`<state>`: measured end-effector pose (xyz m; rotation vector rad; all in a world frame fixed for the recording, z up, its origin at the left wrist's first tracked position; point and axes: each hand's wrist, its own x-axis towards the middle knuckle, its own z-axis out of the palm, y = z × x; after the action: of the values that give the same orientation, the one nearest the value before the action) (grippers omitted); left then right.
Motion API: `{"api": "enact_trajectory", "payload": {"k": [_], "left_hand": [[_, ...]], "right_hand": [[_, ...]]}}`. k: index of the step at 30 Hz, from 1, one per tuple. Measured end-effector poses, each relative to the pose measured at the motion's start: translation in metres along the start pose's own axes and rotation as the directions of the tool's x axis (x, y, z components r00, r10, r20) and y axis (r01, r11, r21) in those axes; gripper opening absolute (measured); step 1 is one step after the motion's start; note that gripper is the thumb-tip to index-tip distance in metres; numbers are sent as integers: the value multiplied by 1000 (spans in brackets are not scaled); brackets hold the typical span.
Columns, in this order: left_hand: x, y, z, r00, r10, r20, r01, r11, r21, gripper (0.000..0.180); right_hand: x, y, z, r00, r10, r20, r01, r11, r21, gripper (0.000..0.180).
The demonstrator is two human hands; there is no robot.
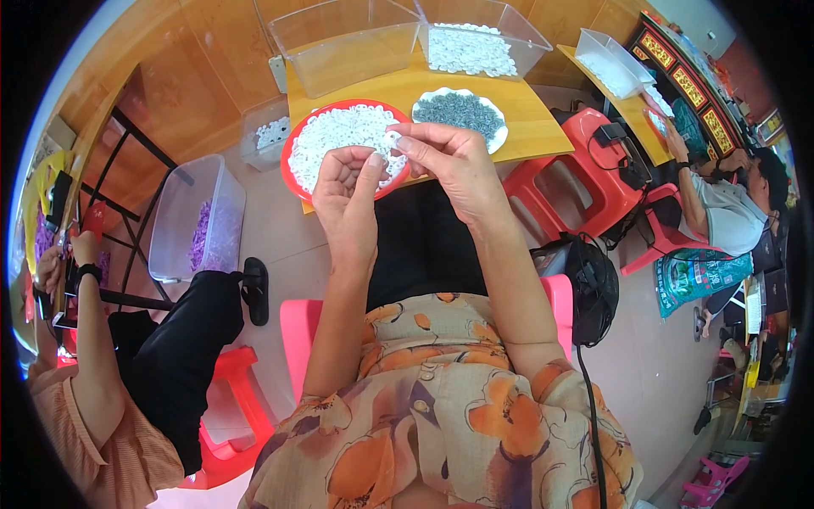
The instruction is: Assembling small white plastic components by manually inserting dark pins into them.
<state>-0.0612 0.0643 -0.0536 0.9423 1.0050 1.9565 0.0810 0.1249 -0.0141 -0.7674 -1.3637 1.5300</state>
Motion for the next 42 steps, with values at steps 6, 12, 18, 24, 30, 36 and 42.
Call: {"api": "enact_trajectory", "payload": {"k": [6, 12, 18, 24, 30, 36, 42], "left_hand": [[1, -4, -2, 1000, 20, -2, -20, 999, 39, 12], [0, -1, 0, 1000, 11, -20, -9, 999, 52, 13], [-1, -1, -1, 999, 19, -43, -17, 999, 40, 13], [-1, 2, 1, 999, 31, -45, -29, 999, 36, 13], [-2, 3, 2, 998, 40, -53, -34, 994, 105, 12], [-4, -2, 5, 997, 67, -42, -62, 992, 113, 13], [-6, -3, 7, 997, 82, -13, -79, 984, 157, 13]], "right_hand": [[1, 3, 2, 999, -40, 5, 41, 997, -67, 29], [0, 1, 3, 999, -50, -2, 50, 996, -71, 29], [0, 0, 3, 1000, -17, -11, 17, 999, -31, 26], [1, 1, 0, 1000, 26, 9, -25, 999, -47, 25], [0, 1, -1, 1000, -3, 18, 4, 999, -53, 22], [-1, -3, -8, 999, -39, 30, 44, 985, -168, 21], [-3, -9, -13, 994, -83, 66, 99, 952, -290, 22]]}}
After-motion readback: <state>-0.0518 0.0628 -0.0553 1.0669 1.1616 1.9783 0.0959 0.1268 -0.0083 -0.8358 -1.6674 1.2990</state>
